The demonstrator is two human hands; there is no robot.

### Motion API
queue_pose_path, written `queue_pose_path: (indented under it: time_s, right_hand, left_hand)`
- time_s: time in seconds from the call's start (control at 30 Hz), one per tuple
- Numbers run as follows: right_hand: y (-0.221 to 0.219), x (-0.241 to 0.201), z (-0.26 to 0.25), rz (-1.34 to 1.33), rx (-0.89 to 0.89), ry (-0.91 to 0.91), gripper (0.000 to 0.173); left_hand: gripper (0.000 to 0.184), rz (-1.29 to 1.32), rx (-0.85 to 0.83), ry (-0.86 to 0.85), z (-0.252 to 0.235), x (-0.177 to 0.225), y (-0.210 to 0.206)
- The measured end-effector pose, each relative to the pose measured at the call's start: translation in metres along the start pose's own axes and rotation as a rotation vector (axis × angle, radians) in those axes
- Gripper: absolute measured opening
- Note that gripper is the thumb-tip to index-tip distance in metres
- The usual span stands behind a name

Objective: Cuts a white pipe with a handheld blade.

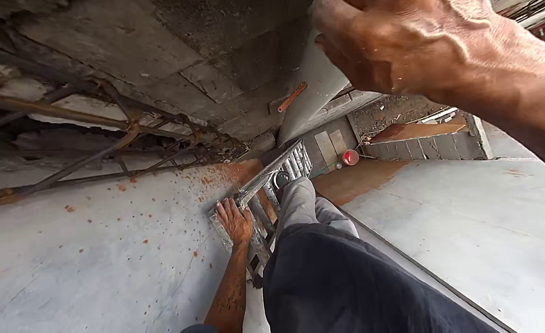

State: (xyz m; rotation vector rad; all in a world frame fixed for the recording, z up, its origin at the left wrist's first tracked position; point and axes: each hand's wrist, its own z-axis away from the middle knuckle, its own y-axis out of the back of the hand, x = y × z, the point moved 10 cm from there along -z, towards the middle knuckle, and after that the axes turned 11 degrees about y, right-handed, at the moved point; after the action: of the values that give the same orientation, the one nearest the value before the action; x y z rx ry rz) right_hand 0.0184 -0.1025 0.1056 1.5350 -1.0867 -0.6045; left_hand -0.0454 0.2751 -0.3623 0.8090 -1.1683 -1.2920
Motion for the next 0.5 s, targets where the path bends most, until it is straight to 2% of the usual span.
queue_pose_path:
  time_s: [0.1, 0.23, 0.33, 0.5]
  right_hand:
    - [-0.013, 0.004, -0.008, 0.028, -0.139, -0.103, 0.033]
    - [-0.017, 0.007, -0.016, 0.054, -0.261, -0.144, 0.037]
    - [-0.016, 0.005, -0.021, 0.147, -0.246, -0.077, 0.039]
    - [-0.007, 0.000, -0.019, 0.230, -0.105, 0.031, 0.037]
  left_hand:
    - [0.083, 0.038, 0.074, -0.013, 0.002, 0.000, -0.004]
    - [0.084, 0.086, 0.156, -0.011, 0.004, 0.008, 0.000]
    - [0.084, 0.174, 0.191, -0.021, 0.007, 0.004, 0.001]
    - [0.080, 0.225, 0.247, -0.039, 0.011, -0.001, -0.001]
